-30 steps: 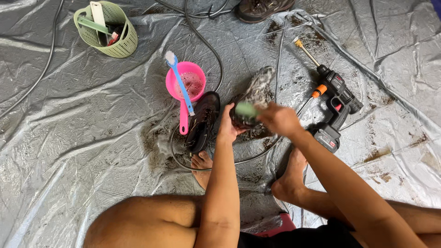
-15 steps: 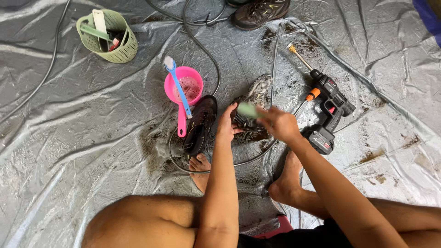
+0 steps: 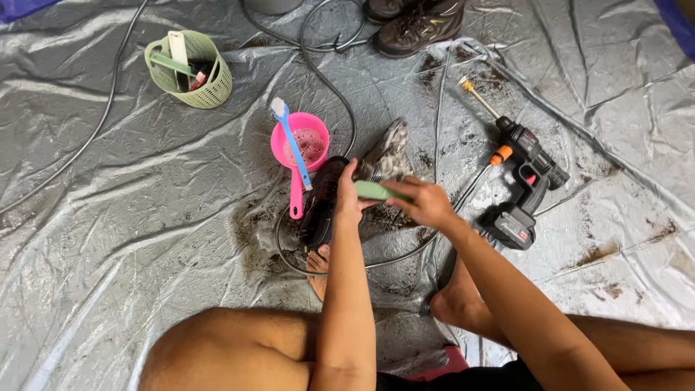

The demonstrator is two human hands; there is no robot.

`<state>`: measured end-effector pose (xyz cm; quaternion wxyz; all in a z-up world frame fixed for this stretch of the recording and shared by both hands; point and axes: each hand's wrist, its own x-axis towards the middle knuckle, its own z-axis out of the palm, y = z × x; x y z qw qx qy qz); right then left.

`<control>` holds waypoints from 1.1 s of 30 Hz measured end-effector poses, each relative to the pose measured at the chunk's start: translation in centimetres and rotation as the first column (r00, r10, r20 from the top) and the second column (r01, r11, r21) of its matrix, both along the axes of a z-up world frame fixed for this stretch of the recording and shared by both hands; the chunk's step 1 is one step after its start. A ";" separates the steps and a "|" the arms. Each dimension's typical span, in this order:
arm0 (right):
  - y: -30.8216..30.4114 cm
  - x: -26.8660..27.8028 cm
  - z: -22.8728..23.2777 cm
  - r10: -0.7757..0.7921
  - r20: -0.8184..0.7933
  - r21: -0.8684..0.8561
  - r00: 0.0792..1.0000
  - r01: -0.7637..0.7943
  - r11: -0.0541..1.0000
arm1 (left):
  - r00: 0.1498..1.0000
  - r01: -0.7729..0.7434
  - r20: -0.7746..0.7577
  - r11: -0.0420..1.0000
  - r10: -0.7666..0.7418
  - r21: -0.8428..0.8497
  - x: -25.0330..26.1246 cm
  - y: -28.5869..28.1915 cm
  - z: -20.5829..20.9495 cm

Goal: The person scrubs a dark shoe with a green brush and a blue toothbrush, dipping them into a pink bowl of soapy water. The person then uses a handheld power washer to rinse the shoe and continues scrubbing with the brushes.

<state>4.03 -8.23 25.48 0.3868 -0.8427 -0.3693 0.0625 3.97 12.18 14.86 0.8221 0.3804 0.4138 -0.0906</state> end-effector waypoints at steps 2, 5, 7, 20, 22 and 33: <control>0.2 0.4 -0.9 -0.157 -0.092 0.017 0.983 0.159 0.987 | 0.999 0.002 0.041 0.999 -0.001 -0.042 1.0 -0.2 -1.6; 0.6 0.4 -2.9 -0.175 -0.154 0.191 0.972 0.203 0.960 | 0.998 0.004 0.067 0.999 -0.001 -0.051 0.7 0.3 2.1; -0.3 0.8 -4.8 -0.198 -0.191 0.241 0.961 0.241 0.940 | 0.995 0.019 0.096 0.998 -0.013 -0.059 1.4 0.7 1.7; -1.8 2.4 -8.4 -0.505 -0.285 -0.064 0.815 0.509 0.858 | 0.987 -0.138 -0.060 0.978 0.149 0.155 1.7 -6.1 -11.4; -0.7 3.0 -8.6 -0.477 -0.260 -0.088 0.839 0.472 0.877 | 0.990 -0.124 -0.043 0.979 0.133 0.164 1.6 -5.5 -9.0; 0.5 5.7 -10.7 -0.483 -0.070 -0.064 0.873 0.479 0.875 | 0.976 -0.061 0.215 0.920 -0.026 0.387 2.6 -4.1 -2.3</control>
